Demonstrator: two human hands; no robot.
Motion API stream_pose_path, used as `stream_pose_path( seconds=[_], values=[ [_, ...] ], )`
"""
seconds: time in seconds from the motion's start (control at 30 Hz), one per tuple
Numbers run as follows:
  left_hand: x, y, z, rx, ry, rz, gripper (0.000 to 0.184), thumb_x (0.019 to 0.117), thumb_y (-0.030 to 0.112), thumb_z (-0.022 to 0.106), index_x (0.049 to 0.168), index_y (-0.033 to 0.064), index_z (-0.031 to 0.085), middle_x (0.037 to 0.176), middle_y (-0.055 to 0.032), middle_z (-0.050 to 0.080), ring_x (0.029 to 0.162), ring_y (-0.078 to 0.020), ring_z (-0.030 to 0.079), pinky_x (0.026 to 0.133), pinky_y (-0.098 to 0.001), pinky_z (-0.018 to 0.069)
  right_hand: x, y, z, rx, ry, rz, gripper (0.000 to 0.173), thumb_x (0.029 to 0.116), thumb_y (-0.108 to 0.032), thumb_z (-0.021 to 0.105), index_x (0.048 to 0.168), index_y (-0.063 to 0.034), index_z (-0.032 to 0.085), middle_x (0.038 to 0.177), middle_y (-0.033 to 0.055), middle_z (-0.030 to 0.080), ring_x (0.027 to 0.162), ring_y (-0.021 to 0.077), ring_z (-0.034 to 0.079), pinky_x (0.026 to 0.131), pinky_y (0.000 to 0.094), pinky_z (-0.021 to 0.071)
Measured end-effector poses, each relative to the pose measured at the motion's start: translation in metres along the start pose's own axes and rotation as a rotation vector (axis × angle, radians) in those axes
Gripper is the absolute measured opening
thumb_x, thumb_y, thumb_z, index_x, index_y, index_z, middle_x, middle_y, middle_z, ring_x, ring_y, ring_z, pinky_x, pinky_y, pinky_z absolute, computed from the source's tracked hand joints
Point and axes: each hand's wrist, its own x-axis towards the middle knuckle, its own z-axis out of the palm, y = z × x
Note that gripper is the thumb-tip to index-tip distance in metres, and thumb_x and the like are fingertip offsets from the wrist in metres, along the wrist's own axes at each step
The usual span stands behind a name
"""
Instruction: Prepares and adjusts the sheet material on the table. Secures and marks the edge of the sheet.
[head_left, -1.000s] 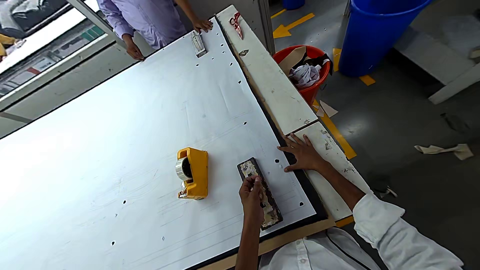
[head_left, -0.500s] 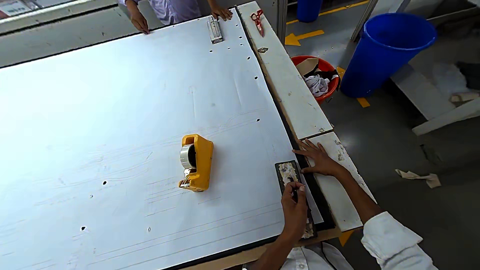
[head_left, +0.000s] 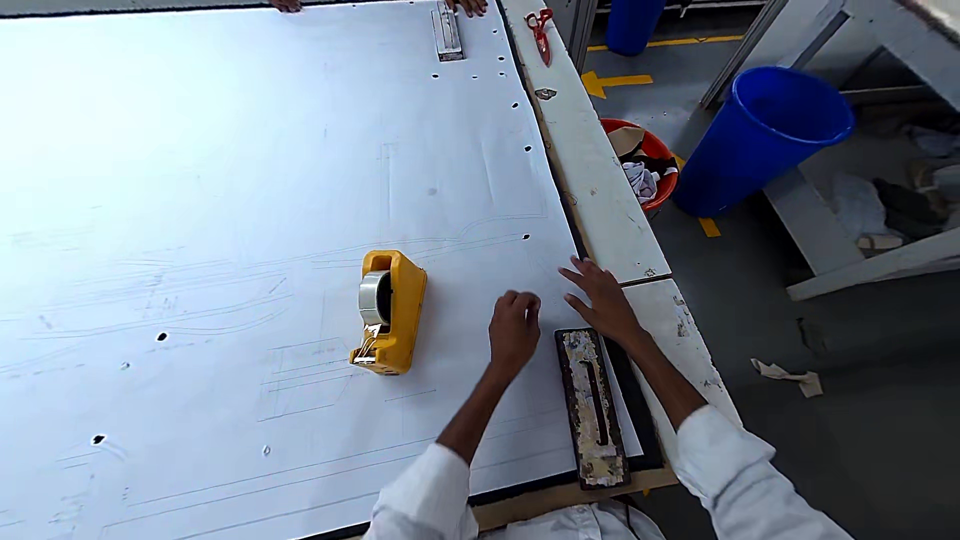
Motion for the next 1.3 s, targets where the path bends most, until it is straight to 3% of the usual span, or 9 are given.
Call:
stream_pose_path(
  seconds=[0.07, 0.17, 0.23, 0.47, 0.73, 0.9, 1.03, 1.13, 1.3],
  values=[
    [0.035, -0.003, 0.002, 0.094, -0.029, 0.037, 0.021, 0.1027, 0.011, 0.057, 0.111, 0.0004, 0.073, 0.111, -0.0210, 0.068, 0.110, -0.0384, 0.063, 0.094, -0.0545, 0.0523, 0.021, -0.002, 0.013, -0.073, -0.052, -0.025, 0.049, 0.1060, -0.041, 0.048, 0.153, -0.0275, 0.050, 0.166, 0.0042, 0.036, 0.155, 0.0341, 0.026, 0.119, 0.0689, 0.0201],
    [0.072, -0.008, 0.007, 0.194, -0.100, 0.095, 0.020, 0.1026, 0.008, 0.055, 0.109, -0.0004, 0.072, 0.110, -0.0210, 0.066, 0.110, -0.0392, 0.062, 0.092, -0.0553, 0.0511, 0.036, 0.008, 0.024, -0.119, -0.155, 0.059, 0.053, 0.1059, -0.052, 0.043, 0.157, -0.0360, 0.043, 0.170, -0.0027, 0.026, 0.159, 0.0302, 0.014, 0.121, 0.0691, 0.0043],
    [0.086, -0.010, 0.010, 0.251, -0.166, 0.107, 0.021, 0.1026, 0.006, 0.053, 0.110, -0.0008, 0.071, 0.111, -0.0214, 0.065, 0.110, -0.0389, 0.063, 0.093, -0.0551, 0.0511, 0.035, 0.014, 0.025, -0.130, -0.153, 0.107, 0.056, 0.1046, -0.059, 0.040, 0.157, -0.0392, 0.040, 0.171, -0.0055, 0.023, 0.160, 0.0291, 0.010, 0.121, 0.0697, 0.0002],
    [0.095, -0.009, 0.016, 0.368, -0.262, 0.169, 0.021, 0.1029, 0.005, 0.052, 0.112, -0.0011, 0.069, 0.115, -0.0204, 0.064, 0.112, -0.0386, 0.061, 0.091, -0.0543, 0.0507, 0.034, 0.014, 0.020, -0.148, -0.205, 0.174, 0.059, 0.1036, -0.063, 0.037, 0.159, -0.0442, 0.033, 0.172, -0.0093, 0.015, 0.160, 0.0272, 0.002, 0.121, 0.0688, -0.0036],
    [0.082, -0.011, 0.009, 0.313, -0.217, 0.147, 0.021, 0.1033, 0.007, 0.052, 0.111, 0.0008, 0.071, 0.113, -0.0190, 0.064, 0.110, -0.0378, 0.062, 0.089, -0.0547, 0.0509, 0.035, 0.014, 0.021, -0.127, -0.201, 0.170, 0.059, 0.1035, -0.062, 0.039, 0.159, -0.0428, 0.035, 0.172, -0.0077, 0.016, 0.160, 0.0278, 0.004, 0.120, 0.0693, -0.0032],
    [0.015, -0.030, -0.026, 0.044, 0.033, 0.063, 0.017, 0.1012, 0.008, 0.059, 0.108, 0.0003, 0.073, 0.101, -0.0181, 0.067, 0.098, -0.0334, 0.067, 0.086, -0.0521, 0.0552, 0.036, 0.015, 0.022, -0.119, -0.181, 0.136, 0.059, 0.1037, -0.060, 0.040, 0.159, -0.0393, 0.037, 0.172, -0.0026, 0.019, 0.160, 0.0325, 0.006, 0.118, 0.0738, -0.0008],
    [-0.069, -0.060, -0.051, 0.007, 0.234, -0.007, 0.014, 0.0984, 0.007, 0.065, 0.108, 0.0000, 0.073, 0.113, -0.0192, 0.067, 0.108, -0.0316, 0.066, 0.091, -0.0482, 0.0573, 0.035, 0.019, 0.026, -0.134, -0.162, 0.104, 0.062, 0.1028, -0.064, 0.035, 0.159, -0.0396, 0.036, 0.172, -0.0021, 0.019, 0.160, 0.0341, 0.006, 0.117, 0.0750, 0.0005],
    [-0.139, -0.077, -0.066, 0.061, 0.440, -0.135, 0.015, 0.0979, 0.010, 0.068, 0.109, 0.0017, 0.074, 0.113, -0.0191, 0.064, 0.103, -0.0288, 0.065, 0.080, -0.0431, 0.0598, 0.033, 0.022, 0.029, -0.137, -0.139, 0.066, 0.064, 0.1028, -0.066, 0.032, 0.160, -0.0377, 0.036, 0.172, 0.0004, 0.019, 0.159, 0.0352, 0.007, 0.117, 0.0758, 0.0008],
    [-0.244, -0.076, -0.061, -0.004, 0.683, -0.471, 0.014, 0.0988, 0.013, 0.067, 0.107, 0.0040, 0.073, 0.114, -0.0125, 0.063, 0.103, -0.0198, 0.063, 0.080, -0.0344, 0.0574, 0.031, 0.025, 0.032, -0.146, -0.098, 0.000, 0.067, 0.1028, -0.067, 0.028, 0.160, -0.0342, 0.036, 0.171, 0.0061, 0.022, 0.158, 0.0393, 0.010, 0.115, 0.0780, 0.0028]
  ],
)
